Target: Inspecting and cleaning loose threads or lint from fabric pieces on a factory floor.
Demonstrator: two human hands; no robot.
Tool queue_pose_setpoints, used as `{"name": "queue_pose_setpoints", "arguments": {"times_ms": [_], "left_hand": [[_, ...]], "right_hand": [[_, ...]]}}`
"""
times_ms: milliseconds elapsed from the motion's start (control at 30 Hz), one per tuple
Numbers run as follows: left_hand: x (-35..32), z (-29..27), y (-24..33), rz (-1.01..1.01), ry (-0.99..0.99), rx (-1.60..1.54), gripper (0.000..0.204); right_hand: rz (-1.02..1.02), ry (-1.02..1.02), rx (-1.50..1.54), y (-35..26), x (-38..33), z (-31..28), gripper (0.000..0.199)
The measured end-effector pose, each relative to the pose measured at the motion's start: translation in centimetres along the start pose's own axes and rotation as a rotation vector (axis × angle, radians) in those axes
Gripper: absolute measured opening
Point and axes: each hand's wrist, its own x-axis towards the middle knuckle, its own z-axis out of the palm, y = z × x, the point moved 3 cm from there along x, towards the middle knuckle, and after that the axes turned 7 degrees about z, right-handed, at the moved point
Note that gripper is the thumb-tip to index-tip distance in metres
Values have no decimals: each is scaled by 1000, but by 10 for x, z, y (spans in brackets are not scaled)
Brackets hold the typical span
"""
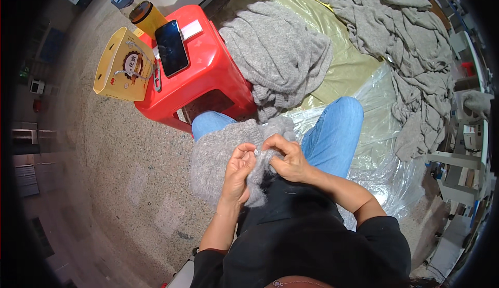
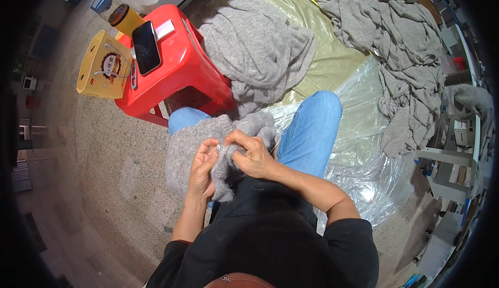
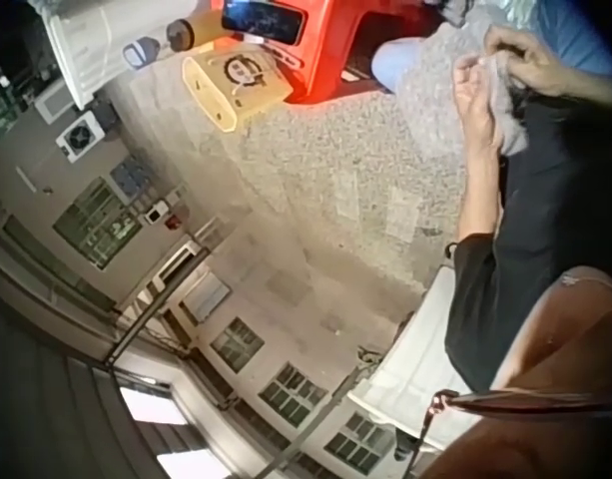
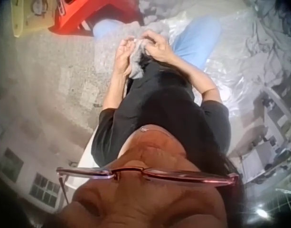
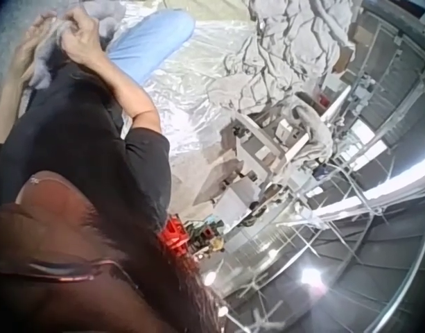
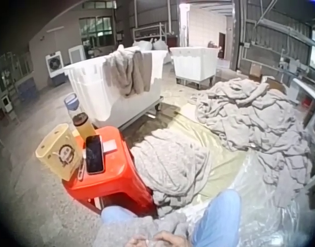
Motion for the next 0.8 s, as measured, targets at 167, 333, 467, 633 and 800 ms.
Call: {"name": "queue_pose_setpoints", "arguments": {"times_ms": [167,333,467,633,800], "left_hand": [[2,-11,4,121,-85,305,26],[0,-11,14,394,79,662,4],[-1,-13,19,320,58,681,8],[-15,-30,36,190,-143,1042,5],[-16,-40,59,484,-56,1081,15]], "right_hand": [[192,84,154,15,-6,9,16],[154,108,153,15,-3,13,16],[-13,130,-109,1,-4,-2,23],[31,-612,-238,31,-10,8,31],[22,-599,-770,39,59,-69,45]]}}
